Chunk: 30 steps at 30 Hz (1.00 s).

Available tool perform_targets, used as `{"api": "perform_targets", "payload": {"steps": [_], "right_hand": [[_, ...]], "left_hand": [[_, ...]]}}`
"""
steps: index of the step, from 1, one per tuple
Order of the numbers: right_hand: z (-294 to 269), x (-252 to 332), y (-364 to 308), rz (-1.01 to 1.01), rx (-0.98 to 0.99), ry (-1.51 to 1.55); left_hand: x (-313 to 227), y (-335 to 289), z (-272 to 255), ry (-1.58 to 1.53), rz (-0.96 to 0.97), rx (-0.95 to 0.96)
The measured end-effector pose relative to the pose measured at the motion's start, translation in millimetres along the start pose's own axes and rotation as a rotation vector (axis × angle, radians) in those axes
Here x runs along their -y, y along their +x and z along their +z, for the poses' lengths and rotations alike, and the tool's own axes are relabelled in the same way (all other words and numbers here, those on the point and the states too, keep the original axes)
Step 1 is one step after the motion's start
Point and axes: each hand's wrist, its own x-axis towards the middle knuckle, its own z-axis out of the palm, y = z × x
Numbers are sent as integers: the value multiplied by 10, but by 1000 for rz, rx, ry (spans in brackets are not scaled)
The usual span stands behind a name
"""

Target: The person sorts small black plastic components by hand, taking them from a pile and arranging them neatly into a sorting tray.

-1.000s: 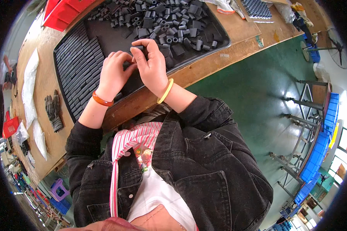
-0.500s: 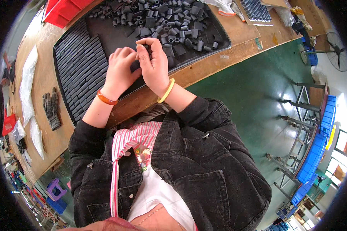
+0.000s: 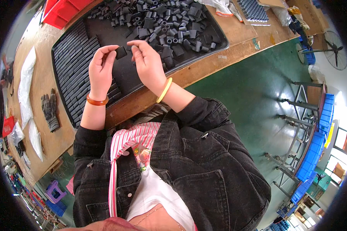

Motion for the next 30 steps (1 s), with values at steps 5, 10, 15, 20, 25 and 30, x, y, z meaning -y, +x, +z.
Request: {"api": "perform_targets", "payload": {"steps": [5,10,15,20,25,30], "right_hand": [[-10,-68,9,-43,65,-108],[-1,-20,-3,-98,30,-128],[6,-97,12,-95,-16,-35],[1,-35,-17,-5,-43,92],[-33,-99,17,-271,-24,-145],[35,-105,14,-228,-128,-29]], "left_hand": [[-10,18,8,236,153,69],[-132,14,33,672,448,78],[-75,19,41,604,439,-1],[-42,-1,10,425,229,56],[-116,-11,65,354,129,96],[-79,-9,59,329,105,99]]}}
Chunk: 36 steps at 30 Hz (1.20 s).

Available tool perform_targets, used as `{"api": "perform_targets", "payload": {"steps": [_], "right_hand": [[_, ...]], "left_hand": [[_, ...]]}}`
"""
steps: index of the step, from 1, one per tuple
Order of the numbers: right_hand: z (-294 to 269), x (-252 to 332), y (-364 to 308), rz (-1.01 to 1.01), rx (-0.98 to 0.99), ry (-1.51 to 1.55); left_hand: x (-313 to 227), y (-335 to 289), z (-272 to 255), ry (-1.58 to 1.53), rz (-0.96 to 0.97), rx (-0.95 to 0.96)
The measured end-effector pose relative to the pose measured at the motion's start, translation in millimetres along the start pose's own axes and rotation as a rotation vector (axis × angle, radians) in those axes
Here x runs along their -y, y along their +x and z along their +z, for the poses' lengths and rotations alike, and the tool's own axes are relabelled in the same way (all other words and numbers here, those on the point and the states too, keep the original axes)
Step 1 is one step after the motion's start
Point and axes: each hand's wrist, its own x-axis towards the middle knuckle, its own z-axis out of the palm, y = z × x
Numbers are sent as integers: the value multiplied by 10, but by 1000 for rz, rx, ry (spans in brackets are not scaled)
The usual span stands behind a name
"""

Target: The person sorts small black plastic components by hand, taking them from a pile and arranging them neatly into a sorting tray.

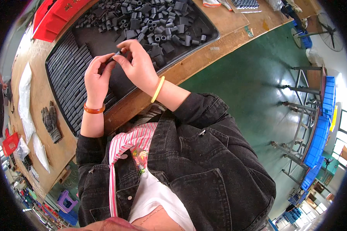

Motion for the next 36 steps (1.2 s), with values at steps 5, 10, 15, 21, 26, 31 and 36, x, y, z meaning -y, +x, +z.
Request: {"api": "perform_targets", "payload": {"steps": [5,10,15,21,26,31,36], "right_hand": [[-34,39,8,97,-2,-26],[-42,47,4,131,-1,-15],[-35,-1,-19,64,-63,-9],[-46,50,-17,48,6,-29],[-43,-4,-13,38,19,-14],[-42,58,-21,-9,74,-68],[-13,-12,-27,-35,63,-93]], "left_hand": [[25,-9,-3,-10,-47,8],[26,-5,-12,-21,-45,19],[19,-8,-7,-58,-64,48],[55,-21,-13,-113,-77,14],[50,-20,8,-149,-54,-3],[38,-28,7,-88,-6,6],[29,-48,-2,31,83,-7]]}}
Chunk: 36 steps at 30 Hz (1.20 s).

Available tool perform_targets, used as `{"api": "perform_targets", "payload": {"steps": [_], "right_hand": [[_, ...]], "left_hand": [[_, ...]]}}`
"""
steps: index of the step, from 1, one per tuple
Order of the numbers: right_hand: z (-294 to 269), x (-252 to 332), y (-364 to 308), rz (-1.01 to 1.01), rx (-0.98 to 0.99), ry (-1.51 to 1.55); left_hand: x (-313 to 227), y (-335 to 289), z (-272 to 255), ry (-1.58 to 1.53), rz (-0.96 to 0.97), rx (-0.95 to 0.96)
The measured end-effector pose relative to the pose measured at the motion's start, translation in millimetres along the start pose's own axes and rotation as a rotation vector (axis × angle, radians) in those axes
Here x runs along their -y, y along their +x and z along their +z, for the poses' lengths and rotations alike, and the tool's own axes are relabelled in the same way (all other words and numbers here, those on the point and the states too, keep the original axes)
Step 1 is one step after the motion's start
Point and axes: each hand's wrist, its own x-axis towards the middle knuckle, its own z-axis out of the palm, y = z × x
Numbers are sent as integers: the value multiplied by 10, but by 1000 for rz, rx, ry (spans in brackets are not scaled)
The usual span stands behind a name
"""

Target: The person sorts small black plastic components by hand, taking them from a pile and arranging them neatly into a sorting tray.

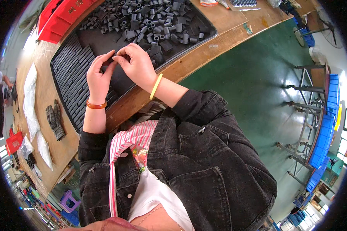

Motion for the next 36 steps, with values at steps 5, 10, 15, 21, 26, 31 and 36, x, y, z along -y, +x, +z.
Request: {"api": "perform_targets", "payload": {"steps": [5,10,15,21,26,31,36], "right_hand": [[1,9,0,-35,10,35],[-9,-29,49,-50,87,81],[-2,25,36,49,107,115],[-42,64,1,90,134,141],[-81,120,34,89,157,171],[-93,118,57,129,225,231],[-124,112,63,237,249,265]], "left_hand": [[-188,-58,-68,444,254,-122],[-318,-60,-251,726,300,-95],[-16,277,-800,861,198,-104],[639,741,-964,924,124,0],[945,849,-863,1009,82,73],[1046,758,-819,1096,173,68],[918,634,-828,1278,210,188]]}}
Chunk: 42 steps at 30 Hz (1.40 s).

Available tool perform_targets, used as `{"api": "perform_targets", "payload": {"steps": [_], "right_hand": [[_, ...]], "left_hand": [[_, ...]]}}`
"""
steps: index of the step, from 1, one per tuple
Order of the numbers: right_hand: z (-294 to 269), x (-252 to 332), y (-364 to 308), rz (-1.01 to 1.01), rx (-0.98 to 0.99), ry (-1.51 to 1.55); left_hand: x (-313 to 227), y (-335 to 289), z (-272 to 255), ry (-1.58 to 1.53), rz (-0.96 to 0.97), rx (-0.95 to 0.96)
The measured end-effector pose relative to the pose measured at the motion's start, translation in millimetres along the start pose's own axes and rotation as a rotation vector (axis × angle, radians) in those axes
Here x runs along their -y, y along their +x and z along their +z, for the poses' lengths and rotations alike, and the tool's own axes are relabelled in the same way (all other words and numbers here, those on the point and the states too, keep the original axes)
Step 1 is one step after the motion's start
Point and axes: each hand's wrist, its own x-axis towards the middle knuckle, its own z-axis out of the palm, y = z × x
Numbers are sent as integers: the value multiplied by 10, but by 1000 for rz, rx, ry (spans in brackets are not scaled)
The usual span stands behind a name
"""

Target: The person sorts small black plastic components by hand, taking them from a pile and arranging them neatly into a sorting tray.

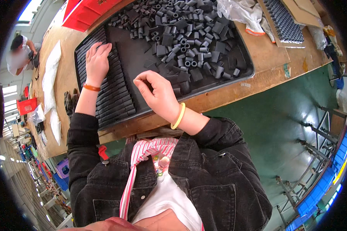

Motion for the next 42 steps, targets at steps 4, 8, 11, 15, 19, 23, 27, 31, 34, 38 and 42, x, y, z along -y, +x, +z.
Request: {"api": "perform_targets", "payload": {"steps": [4,8,11,15,19,23,27,31,34,38,42], "right_hand": [[-9,0,3,19,8,2],[-12,2,-14,13,10,7],[-23,1,-21,77,-3,112],[-136,201,-9,249,-86,445],[-394,245,232,-110,-161,-185],[-532,276,275,-45,180,-855],[-259,217,178,63,301,-1246],[-195,98,220,-43,276,-1265],[-139,199,263,76,318,-990],[-60,177,252,263,289,-305],[28,261,269,588,199,24]], "left_hand": [[-52,-20,-46,-73,-79,-11],[-48,-69,14,-37,-46,45],[-58,-64,21,-73,-61,36],[-295,18,-465,-359,-150,-142],[-601,-125,-911,-769,-36,-124],[-844,-236,-1006,-904,1,-114],[-834,-321,-846,-914,-62,-166],[-773,-396,-711,-948,-87,-169],[-789,-466,-755,-1014,-78,-151],[-892,-477,-885,-891,16,-241],[-888,-484,-803,-897,-45,-308]]}}
